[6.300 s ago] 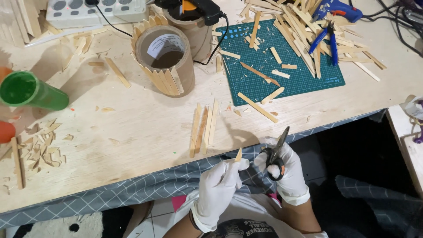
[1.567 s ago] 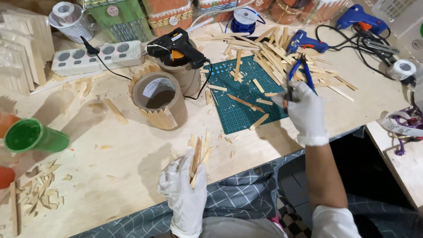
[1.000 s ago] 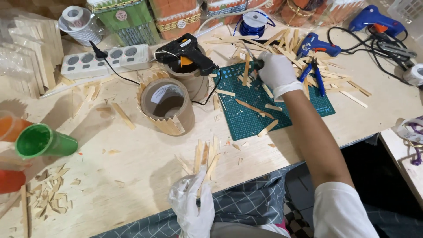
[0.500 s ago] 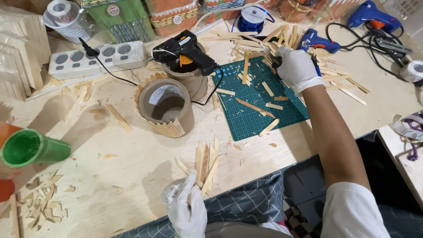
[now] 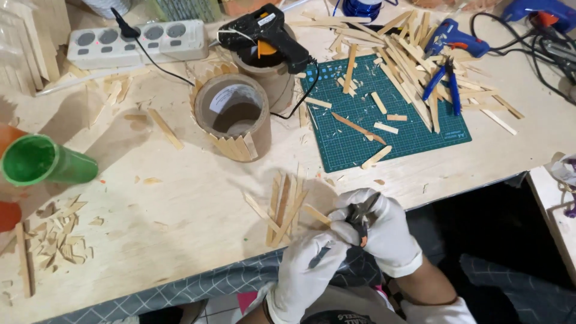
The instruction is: Cutting thin bamboo sticks into smaller pieces using scissors on a workbench.
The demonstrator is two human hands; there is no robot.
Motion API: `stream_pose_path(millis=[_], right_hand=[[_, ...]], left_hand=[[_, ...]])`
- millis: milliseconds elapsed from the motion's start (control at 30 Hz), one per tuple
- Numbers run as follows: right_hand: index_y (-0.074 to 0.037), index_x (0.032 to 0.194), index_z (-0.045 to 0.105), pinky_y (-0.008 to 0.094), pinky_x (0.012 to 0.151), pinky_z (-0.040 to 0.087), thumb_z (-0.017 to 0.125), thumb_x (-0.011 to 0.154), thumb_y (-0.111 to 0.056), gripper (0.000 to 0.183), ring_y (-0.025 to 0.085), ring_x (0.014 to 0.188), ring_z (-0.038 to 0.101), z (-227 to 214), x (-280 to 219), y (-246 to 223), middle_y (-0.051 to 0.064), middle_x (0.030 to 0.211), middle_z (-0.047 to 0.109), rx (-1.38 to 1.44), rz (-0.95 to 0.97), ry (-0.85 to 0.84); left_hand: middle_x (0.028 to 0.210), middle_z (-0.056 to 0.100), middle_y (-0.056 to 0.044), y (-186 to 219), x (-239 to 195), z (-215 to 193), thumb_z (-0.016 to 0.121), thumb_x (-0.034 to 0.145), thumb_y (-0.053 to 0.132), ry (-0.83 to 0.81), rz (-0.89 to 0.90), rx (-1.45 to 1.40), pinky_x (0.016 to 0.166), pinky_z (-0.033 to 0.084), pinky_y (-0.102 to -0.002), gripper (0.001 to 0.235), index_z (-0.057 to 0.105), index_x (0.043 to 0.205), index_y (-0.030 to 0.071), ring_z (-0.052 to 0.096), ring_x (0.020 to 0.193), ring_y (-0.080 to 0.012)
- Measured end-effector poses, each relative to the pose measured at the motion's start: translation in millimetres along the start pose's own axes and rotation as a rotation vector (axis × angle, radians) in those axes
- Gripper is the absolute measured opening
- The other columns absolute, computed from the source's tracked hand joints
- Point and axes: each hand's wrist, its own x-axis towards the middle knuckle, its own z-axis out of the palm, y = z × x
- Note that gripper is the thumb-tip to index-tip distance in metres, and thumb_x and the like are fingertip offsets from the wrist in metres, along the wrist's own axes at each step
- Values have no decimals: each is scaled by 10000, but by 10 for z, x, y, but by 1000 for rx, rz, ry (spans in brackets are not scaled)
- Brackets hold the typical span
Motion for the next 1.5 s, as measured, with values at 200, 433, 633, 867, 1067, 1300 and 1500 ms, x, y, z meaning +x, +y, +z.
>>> stream_pose_path(millis=[200, 433, 633, 867, 1067, 1300, 1500], right_hand=[[28, 1106, 665, 388, 738, 669, 852, 643, 167, 518, 242, 824, 772, 147, -372, 258, 157, 850, 739, 152, 105, 147], [-110, 937, 475, 285, 583, 591, 761, 611, 197, 531, 172, 621, 665, 44, -312, 108, 118, 689, 607, 6, -27, 378], [-32, 645, 590, 241, 551, 509, 675, 727, 209, 269, 232, 655, 621, -231, -583, 411, 155, 694, 627, 130, 152, 192], [-38, 794, 624, 281, 630, 541, 708, 773, 208, 261, 286, 899, 642, -295, -666, 472, 209, 957, 687, 255, 230, -68], [-90, 1073, 612, 454, 837, 674, 805, 688, 155, 495, 312, 913, 784, -211, -736, 467, 204, 1014, 774, 219, -11, 60], [-16, 1176, 639, 422, 789, 685, 819, 645, 177, 593, 271, 883, 753, -49, -820, 623, 198, 961, 740, 205, -36, 213], [-101, 823, 529, 263, 654, 529, 845, 672, 31, 374, 128, 711, 695, -47, -677, 334, 92, 781, 707, -90, -92, 103]], left_hand=[[861, 657, -77, -207, -266, 36, 705, 923, 39, 24, -1, 119, 746, 500, -351, 87, 634, 878, 61, 626, 774, -245], [674, 382, 21, -368, -502, 46, 575, 913, -15, 38, -427, -162, 658, 336, -248, 302, 419, 705, 139, 324, 657, -97], [958, 792, -135, -172, -349, -25, 635, 983, 71, 118, -529, -578, 891, 617, -348, 47, 661, 965, 36, 776, 906, -242], [1031, 743, -186, -118, -376, -14, 597, 1016, -5, 65, -413, -815, 908, 592, -429, 62, 652, 1039, 13, 728, 974, -311], [1029, 779, -263, 11, -351, -5, 684, 957, 50, 271, -498, -774, 847, 626, -387, 73, 630, 908, 42, 777, 965, -370], [1100, 773, -225, 6, -355, 21, 701, 930, -5, 169, -482, -832, 951, 644, -426, 93, 759, 1001, 13, 768, 1047, -368], [1090, 772, -213, 142, -232, -86, 698, 965, 86, 35, -428, -795, 850, 648, -331, 156, 753, 1054, -30, 773, 998, -317]])
